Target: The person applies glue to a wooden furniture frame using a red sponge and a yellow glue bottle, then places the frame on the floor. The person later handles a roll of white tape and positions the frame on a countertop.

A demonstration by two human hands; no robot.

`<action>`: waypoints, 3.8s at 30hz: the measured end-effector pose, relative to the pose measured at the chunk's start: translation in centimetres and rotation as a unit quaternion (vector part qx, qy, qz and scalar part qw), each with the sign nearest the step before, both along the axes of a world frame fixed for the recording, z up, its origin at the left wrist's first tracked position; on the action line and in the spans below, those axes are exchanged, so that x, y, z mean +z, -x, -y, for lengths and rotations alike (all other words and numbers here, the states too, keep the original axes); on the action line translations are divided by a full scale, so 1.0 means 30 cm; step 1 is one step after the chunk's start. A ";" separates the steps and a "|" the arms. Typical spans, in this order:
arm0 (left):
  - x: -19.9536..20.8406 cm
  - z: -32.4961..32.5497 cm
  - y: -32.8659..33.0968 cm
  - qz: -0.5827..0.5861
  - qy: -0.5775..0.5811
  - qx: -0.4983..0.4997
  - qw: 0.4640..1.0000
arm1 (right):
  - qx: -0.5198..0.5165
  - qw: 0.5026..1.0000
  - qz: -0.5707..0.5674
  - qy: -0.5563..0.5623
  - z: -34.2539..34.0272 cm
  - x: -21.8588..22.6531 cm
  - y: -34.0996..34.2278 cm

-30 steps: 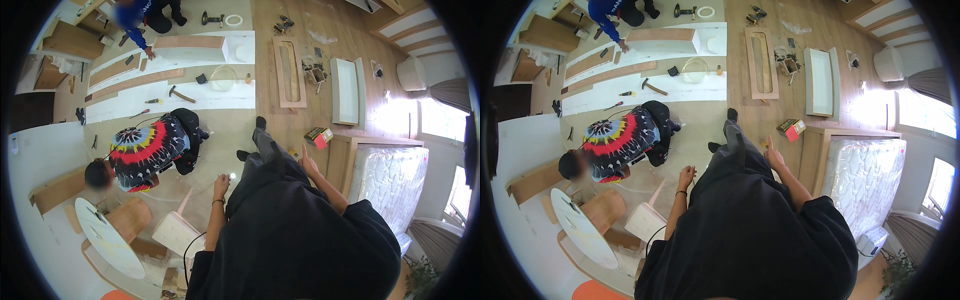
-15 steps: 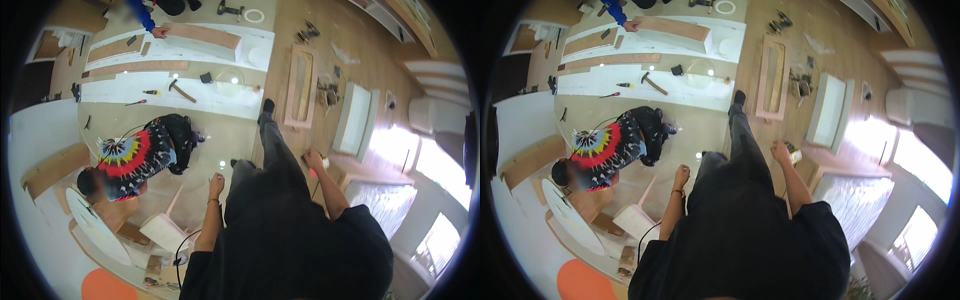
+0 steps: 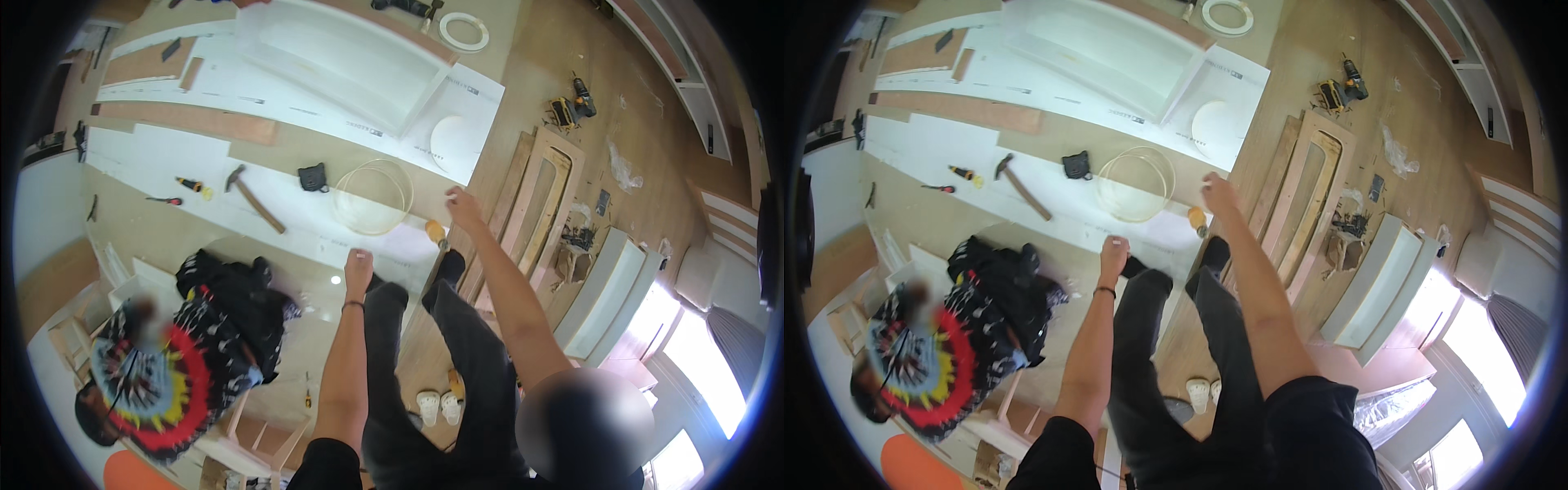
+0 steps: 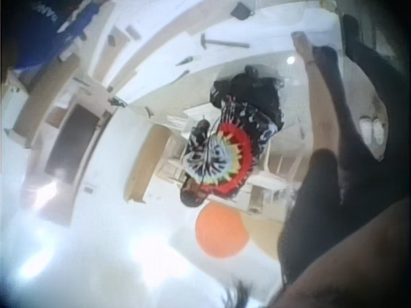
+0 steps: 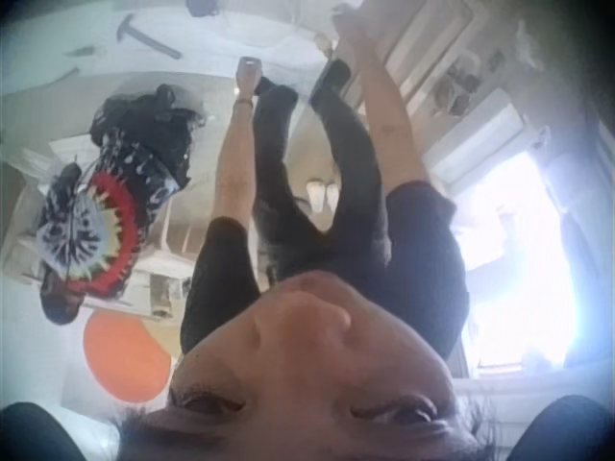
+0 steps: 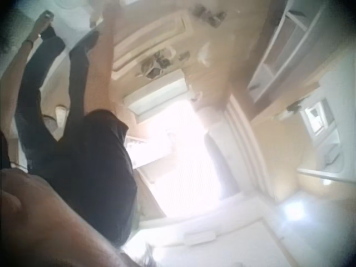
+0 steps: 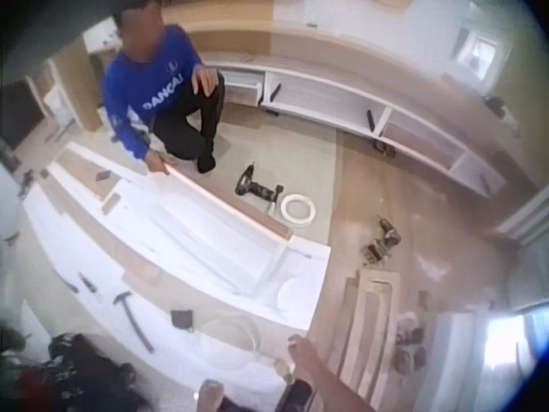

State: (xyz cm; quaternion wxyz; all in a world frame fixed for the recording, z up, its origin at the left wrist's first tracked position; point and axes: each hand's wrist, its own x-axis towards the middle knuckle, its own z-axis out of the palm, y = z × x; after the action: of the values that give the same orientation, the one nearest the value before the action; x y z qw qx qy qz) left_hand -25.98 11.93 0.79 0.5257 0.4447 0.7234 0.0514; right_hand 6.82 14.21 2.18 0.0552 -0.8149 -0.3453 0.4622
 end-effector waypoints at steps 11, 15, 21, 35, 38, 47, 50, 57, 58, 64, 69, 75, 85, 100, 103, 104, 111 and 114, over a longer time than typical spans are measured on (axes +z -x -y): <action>-0.479 -0.254 -0.533 -0.016 -0.007 -0.052 0.998 | 0.084 0.968 0.230 -0.052 -0.299 -0.529 -0.039; -0.516 -0.200 -0.518 0.009 0.006 -0.065 0.998 | 0.210 0.963 0.158 -0.065 -0.285 -0.565 -0.029; -0.465 -0.130 -0.437 0.109 -0.021 0.007 0.994 | -0.156 0.981 -0.111 -0.016 -0.182 -0.548 0.142; 0.227 -0.205 -0.253 0.185 -0.039 0.367 0.911 | -0.067 0.968 -0.236 -0.046 -0.304 0.194 0.252; 0.566 -0.240 -0.234 0.174 -0.046 0.436 0.882 | -0.055 0.974 -0.217 -0.045 -0.230 0.602 0.211; 1.212 -0.175 -0.039 0.209 -0.107 0.576 0.783 | -0.084 0.973 -0.167 -0.137 0.264 1.497 0.216; 1.259 -0.112 0.038 0.226 -0.101 0.613 0.750 | -0.109 0.956 -0.170 -0.215 0.447 1.593 0.252; 1.345 -0.102 0.262 0.348 -0.035 0.430 0.832 | -0.298 0.913 -0.175 -0.219 0.834 1.673 0.156; 1.407 -0.104 0.235 0.355 -0.019 0.424 0.833 | -0.298 0.911 -0.189 -0.214 0.890 1.687 0.127; 1.706 -0.156 0.126 0.376 -0.057 0.230 0.896 | -0.377 0.880 -0.112 -0.267 1.208 1.796 0.079; 1.908 -0.137 0.178 0.427 -0.022 0.072 0.901 | -0.352 0.893 -0.023 -0.279 1.560 1.866 0.153; 2.118 -0.304 0.044 0.693 0.175 -0.013 0.700 | -0.408 0.869 -0.205 -0.193 2.063 1.949 0.216; 2.375 -0.342 -0.394 0.703 0.139 -0.089 0.692 | -0.487 0.835 -0.117 -0.227 2.581 2.076 0.157; 2.614 -0.068 -0.563 0.400 -0.290 -0.195 0.847 | -0.740 0.614 0.122 -0.245 2.882 1.710 0.125; 2.458 -0.037 -0.699 0.362 -0.307 -0.214 0.854 | -0.685 0.677 0.099 -0.251 2.693 1.518 0.061; 2.396 -0.005 -0.764 0.327 -0.323 -0.205 0.864 | -0.671 0.694 0.119 -0.232 2.644 1.391 0.060; 1.862 0.213 -0.920 0.158 -0.358 -0.319 0.863 | -0.570 0.801 0.140 -0.123 2.104 1.115 -0.031; 1.723 0.357 -0.966 0.156 -0.305 -0.279 0.897 | -0.577 0.802 0.100 -0.121 1.871 0.986 -0.098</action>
State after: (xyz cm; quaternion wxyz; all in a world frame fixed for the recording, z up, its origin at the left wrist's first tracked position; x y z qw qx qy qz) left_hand 3.00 1.23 52.47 0.4635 0.7530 0.4270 0.1893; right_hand 9.76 -41.91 31.77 0.3750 -0.8921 0.1316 0.2150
